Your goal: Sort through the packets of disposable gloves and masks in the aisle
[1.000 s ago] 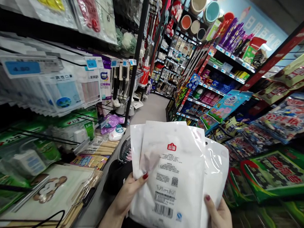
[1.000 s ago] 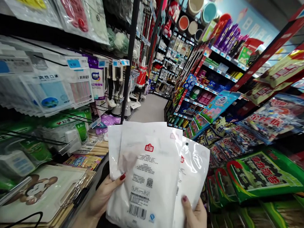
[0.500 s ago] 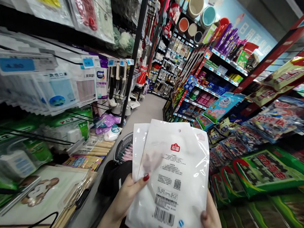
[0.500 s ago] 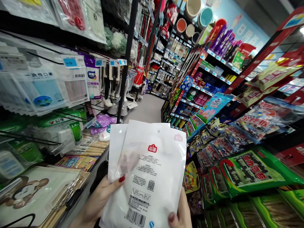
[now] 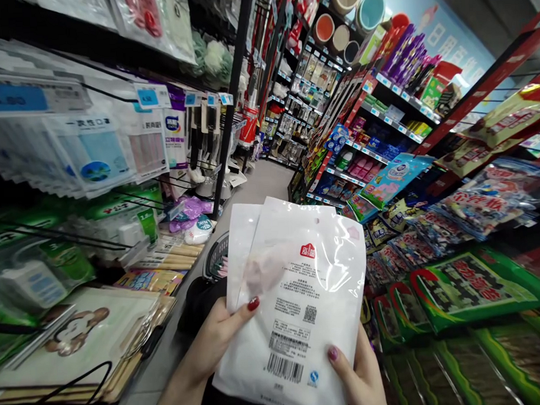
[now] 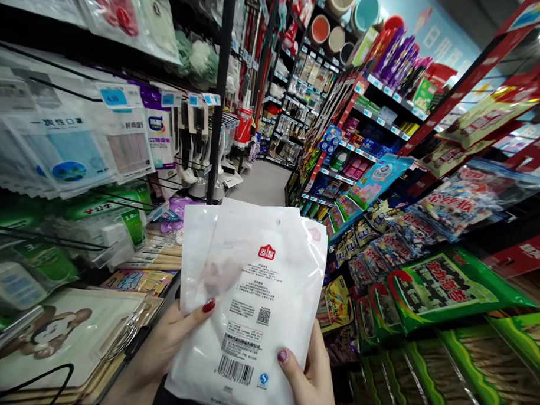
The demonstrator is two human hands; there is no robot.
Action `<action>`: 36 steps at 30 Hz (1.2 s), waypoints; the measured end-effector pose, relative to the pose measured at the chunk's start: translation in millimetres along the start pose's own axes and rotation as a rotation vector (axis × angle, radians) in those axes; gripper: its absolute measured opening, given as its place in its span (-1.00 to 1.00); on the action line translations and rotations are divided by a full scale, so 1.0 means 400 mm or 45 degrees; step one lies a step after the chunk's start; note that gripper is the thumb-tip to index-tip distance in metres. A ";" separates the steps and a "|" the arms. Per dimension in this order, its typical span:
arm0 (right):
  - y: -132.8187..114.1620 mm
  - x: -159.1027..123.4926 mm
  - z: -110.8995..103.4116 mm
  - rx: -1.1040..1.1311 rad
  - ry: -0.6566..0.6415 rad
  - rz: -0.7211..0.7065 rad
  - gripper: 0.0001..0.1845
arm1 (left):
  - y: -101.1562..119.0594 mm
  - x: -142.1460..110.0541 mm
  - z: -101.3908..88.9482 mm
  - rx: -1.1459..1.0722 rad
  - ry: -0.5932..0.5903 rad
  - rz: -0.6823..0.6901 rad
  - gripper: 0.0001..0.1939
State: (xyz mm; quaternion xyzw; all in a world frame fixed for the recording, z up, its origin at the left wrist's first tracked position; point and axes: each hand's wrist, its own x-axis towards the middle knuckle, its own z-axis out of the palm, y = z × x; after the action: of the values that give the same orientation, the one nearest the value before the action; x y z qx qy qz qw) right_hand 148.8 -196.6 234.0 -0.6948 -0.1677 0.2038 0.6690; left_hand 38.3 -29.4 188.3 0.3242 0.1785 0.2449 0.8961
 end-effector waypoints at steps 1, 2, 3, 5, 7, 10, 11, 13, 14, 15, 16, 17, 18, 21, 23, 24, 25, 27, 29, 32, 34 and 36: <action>0.000 0.000 0.001 -0.001 0.000 -0.007 -0.30 | 0.000 -0.001 -0.001 0.007 0.005 0.003 -0.55; -0.001 -0.001 0.003 0.004 0.004 -0.015 -0.30 | -0.001 -0.002 -0.002 0.016 0.009 0.008 -0.55; -0.002 -0.001 0.004 0.015 0.009 -0.021 -0.29 | -0.001 -0.003 -0.003 0.023 0.008 0.015 -0.56; -0.004 -0.001 0.007 0.037 0.018 -0.031 -0.28 | -0.001 -0.003 -0.004 0.030 0.000 0.023 -0.57; -0.006 0.000 0.007 0.042 0.014 -0.037 -0.29 | 0.001 -0.003 -0.003 0.028 -0.002 0.019 -0.58; -0.004 0.003 0.001 0.031 -0.048 -0.036 -0.32 | 0.003 -0.004 0.000 0.027 0.008 0.010 -0.56; -0.003 0.004 -0.002 0.027 -0.075 -0.031 -0.33 | 0.004 -0.004 0.001 0.032 0.018 0.005 -0.54; 0.001 0.007 -0.010 0.013 -0.120 -0.019 -0.33 | 0.005 -0.005 0.002 0.039 0.032 -0.002 -0.49; 0.003 0.009 -0.013 0.007 -0.136 -0.014 -0.33 | 0.005 -0.005 0.002 0.038 0.036 -0.002 -0.46; 0.005 0.010 -0.016 0.002 -0.142 -0.013 -0.33 | 0.005 -0.005 0.001 0.035 0.036 -0.001 -0.45; 0.007 0.011 -0.018 -0.001 -0.147 -0.014 -0.32 | 0.004 -0.005 0.001 0.030 0.032 0.000 -0.43; 0.008 0.012 -0.019 -0.003 -0.147 -0.014 -0.33 | 0.003 -0.004 0.000 0.027 0.028 -0.002 -0.42; 0.009 0.012 -0.018 -0.002 -0.143 -0.011 -0.33 | 0.003 -0.004 0.000 0.027 0.027 -0.005 -0.42; 0.008 0.009 -0.008 0.032 -0.092 -0.003 -0.34 | 0.003 -0.004 0.000 0.034 0.028 -0.012 -0.40; 0.006 0.004 0.000 0.079 -0.034 0.006 -0.34 | 0.003 -0.005 0.001 0.029 0.030 -0.014 -0.40; 0.006 0.001 0.004 0.098 -0.012 0.011 -0.34 | 0.004 -0.005 0.002 0.028 0.034 -0.015 -0.40; 0.005 -0.001 0.006 0.110 -0.001 0.019 -0.35 | 0.004 -0.006 0.002 0.031 0.040 -0.014 -0.40; 0.004 -0.003 0.008 0.114 -0.004 0.034 -0.36 | 0.002 -0.007 0.000 0.046 0.053 -0.012 -0.41; 0.003 -0.002 0.009 0.098 -0.012 0.047 -0.37 | 0.000 -0.006 -0.001 0.063 0.056 -0.009 -0.42; 0.003 0.005 0.012 0.054 0.022 -0.008 -0.33 | -0.004 0.000 -0.001 0.066 0.046 0.002 -0.43; 0.004 0.011 0.018 0.047 0.080 -0.122 -0.26 | -0.004 0.004 0.000 0.061 0.055 0.012 -0.42; 0.007 0.015 0.023 0.045 0.134 -0.233 -0.23 | -0.003 0.007 0.001 0.061 0.071 0.021 -0.41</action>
State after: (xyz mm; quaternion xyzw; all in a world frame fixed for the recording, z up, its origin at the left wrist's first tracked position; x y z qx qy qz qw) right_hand 148.9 -185.7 230.6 -0.6743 -0.1914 0.1080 0.7050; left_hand 41.1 -29.0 187.3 0.3402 0.2068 0.2567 0.8807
